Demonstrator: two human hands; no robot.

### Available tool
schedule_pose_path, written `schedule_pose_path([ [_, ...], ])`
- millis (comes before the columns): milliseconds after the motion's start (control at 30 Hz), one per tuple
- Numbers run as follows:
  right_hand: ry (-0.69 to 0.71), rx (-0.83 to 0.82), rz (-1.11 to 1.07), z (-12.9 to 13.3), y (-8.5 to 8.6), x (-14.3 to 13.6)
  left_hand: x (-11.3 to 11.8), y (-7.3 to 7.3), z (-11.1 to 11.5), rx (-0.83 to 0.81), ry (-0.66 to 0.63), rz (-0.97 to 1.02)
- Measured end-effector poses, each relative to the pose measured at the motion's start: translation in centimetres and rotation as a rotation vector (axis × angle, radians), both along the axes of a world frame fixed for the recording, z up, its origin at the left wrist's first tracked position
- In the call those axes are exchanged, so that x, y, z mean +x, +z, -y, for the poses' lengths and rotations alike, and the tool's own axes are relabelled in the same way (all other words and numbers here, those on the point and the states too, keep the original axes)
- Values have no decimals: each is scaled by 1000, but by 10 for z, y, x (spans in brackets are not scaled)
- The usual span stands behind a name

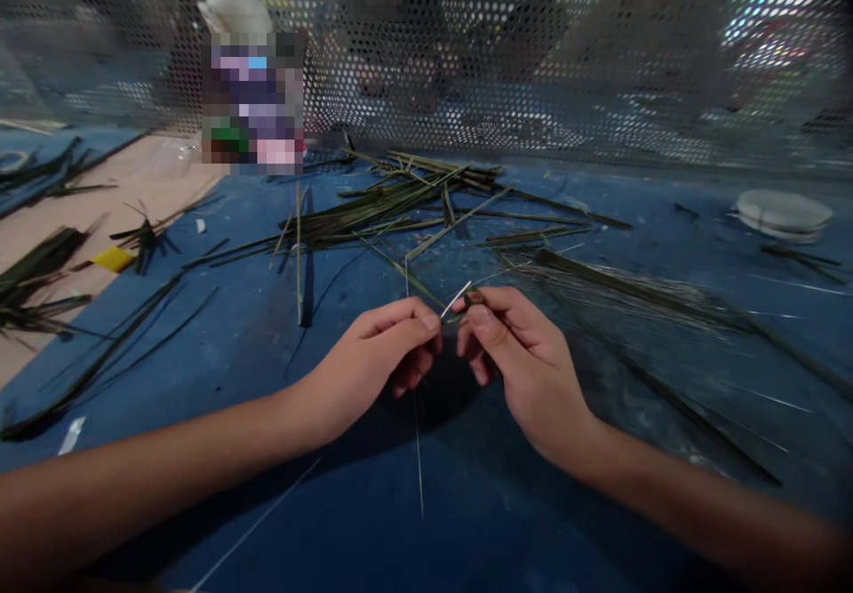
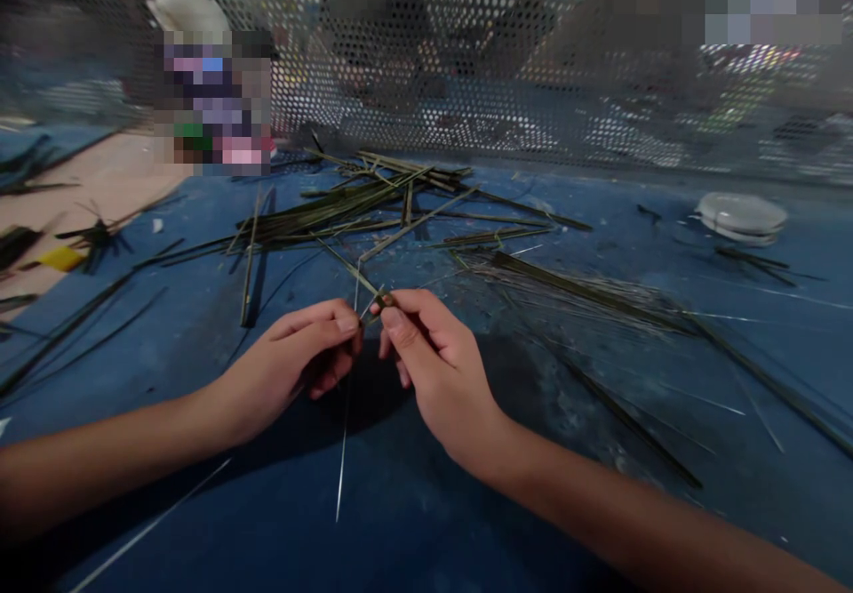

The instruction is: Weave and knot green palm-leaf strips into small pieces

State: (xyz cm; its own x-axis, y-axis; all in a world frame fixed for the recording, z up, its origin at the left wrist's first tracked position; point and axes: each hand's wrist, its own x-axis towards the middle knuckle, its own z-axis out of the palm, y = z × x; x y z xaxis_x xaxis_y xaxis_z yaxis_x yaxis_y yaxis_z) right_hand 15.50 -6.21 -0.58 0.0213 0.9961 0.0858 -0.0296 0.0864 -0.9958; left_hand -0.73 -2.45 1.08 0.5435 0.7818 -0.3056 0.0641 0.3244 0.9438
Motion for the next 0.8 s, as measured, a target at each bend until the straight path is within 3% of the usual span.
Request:
schedule_pose_path([
  [167,-38,10,24,-5,2,7,-1,0,-4,-9,-50,-21],
  [500,157,-261,3,-12,-1,5,0,-2,-5,130,-42,-111],
  [633,40,-212,-78,-11,0,6,-1,-2,-5,240,-28,-158],
  [800,-146,-74,-149,-12,-2,9,-1,-1,-7,227,77,-71],
])
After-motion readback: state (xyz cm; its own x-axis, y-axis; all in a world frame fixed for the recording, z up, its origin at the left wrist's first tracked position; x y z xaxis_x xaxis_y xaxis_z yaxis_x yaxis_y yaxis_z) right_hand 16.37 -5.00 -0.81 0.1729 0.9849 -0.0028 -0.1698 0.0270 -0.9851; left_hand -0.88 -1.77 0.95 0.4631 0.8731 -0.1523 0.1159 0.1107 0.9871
